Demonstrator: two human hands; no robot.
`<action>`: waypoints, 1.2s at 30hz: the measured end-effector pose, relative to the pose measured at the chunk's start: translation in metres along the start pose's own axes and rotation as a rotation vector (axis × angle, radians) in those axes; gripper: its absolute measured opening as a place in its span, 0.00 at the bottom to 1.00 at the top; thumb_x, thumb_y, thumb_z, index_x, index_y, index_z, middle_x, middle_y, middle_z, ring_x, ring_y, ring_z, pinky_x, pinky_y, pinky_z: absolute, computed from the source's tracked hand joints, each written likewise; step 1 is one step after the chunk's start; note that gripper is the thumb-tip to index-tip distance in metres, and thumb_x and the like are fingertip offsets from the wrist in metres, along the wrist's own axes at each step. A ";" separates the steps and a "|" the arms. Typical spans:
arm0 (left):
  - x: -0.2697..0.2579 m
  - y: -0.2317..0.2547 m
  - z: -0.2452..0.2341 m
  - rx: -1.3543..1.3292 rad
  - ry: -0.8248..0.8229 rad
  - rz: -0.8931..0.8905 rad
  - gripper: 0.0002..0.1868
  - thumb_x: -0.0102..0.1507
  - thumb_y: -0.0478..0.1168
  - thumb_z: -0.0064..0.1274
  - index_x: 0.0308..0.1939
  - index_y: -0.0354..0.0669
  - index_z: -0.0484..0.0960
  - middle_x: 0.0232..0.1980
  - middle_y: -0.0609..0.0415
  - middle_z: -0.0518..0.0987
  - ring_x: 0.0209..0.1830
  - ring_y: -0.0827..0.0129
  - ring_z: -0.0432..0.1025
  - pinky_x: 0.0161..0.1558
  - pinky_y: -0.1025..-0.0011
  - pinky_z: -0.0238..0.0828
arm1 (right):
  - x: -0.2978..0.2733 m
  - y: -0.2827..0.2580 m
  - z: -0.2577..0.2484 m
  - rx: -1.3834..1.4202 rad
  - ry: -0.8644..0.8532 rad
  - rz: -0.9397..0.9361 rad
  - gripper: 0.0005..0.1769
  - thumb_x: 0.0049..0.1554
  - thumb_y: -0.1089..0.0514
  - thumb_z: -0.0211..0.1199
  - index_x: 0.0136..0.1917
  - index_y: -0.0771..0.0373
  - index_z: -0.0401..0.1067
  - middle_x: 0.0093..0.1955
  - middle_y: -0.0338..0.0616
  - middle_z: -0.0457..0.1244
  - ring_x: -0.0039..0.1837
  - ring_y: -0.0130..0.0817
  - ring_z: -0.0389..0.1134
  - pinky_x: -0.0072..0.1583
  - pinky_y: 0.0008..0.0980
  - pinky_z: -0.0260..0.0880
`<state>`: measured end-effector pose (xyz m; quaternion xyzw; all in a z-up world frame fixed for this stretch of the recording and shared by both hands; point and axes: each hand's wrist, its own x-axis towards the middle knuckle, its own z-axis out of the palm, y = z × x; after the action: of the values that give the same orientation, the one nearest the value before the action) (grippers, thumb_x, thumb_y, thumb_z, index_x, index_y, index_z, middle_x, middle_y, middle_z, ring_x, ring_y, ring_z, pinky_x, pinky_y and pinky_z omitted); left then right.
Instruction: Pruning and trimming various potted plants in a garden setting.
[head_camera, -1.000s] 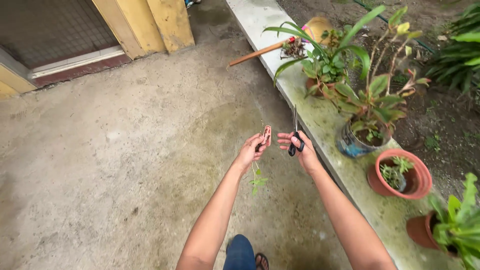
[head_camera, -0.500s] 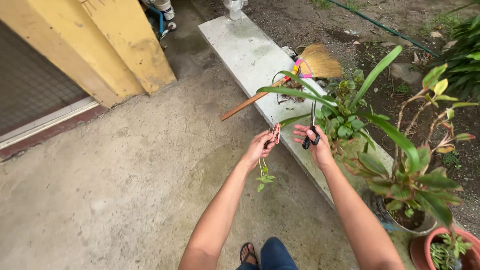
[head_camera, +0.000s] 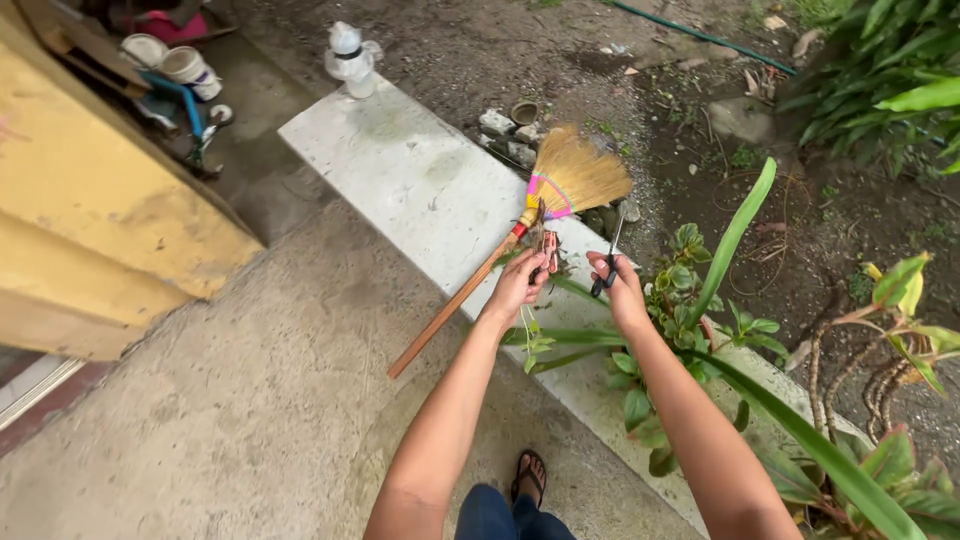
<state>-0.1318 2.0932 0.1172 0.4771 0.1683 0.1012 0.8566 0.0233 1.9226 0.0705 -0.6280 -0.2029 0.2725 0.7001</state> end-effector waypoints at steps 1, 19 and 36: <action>0.022 0.002 -0.004 -0.004 -0.012 -0.019 0.11 0.71 0.48 0.45 0.40 0.47 0.73 0.26 0.65 0.67 0.18 0.85 0.52 0.19 0.82 0.43 | 0.013 0.010 0.000 -0.003 0.020 0.010 0.19 0.63 0.49 0.59 0.61 0.65 0.70 0.67 0.45 0.66 0.71 0.36 0.64 0.69 0.36 0.64; 0.279 -0.189 -0.149 0.838 0.108 -0.160 0.15 0.66 0.46 0.55 0.40 0.34 0.82 0.43 0.46 0.82 0.45 0.58 0.76 0.48 0.60 0.69 | 0.109 0.194 0.003 -0.075 0.531 0.459 0.23 0.61 0.40 0.60 0.51 0.64 0.67 0.54 0.47 0.64 0.57 0.36 0.64 0.60 0.40 0.69; 0.235 -0.103 -0.064 1.134 -0.343 0.060 0.48 0.70 0.64 0.40 0.82 0.39 0.40 0.85 0.37 0.40 0.86 0.47 0.32 0.81 0.54 0.28 | 0.059 0.043 0.019 -0.549 0.424 0.126 0.31 0.55 0.49 0.68 0.65 0.69 0.66 0.66 0.55 0.64 0.62 0.46 0.70 0.59 0.41 0.70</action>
<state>0.0615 2.1674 -0.0467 0.8743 0.0417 -0.0590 0.4799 0.0511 1.9777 0.0267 -0.8466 -0.0796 0.1138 0.5137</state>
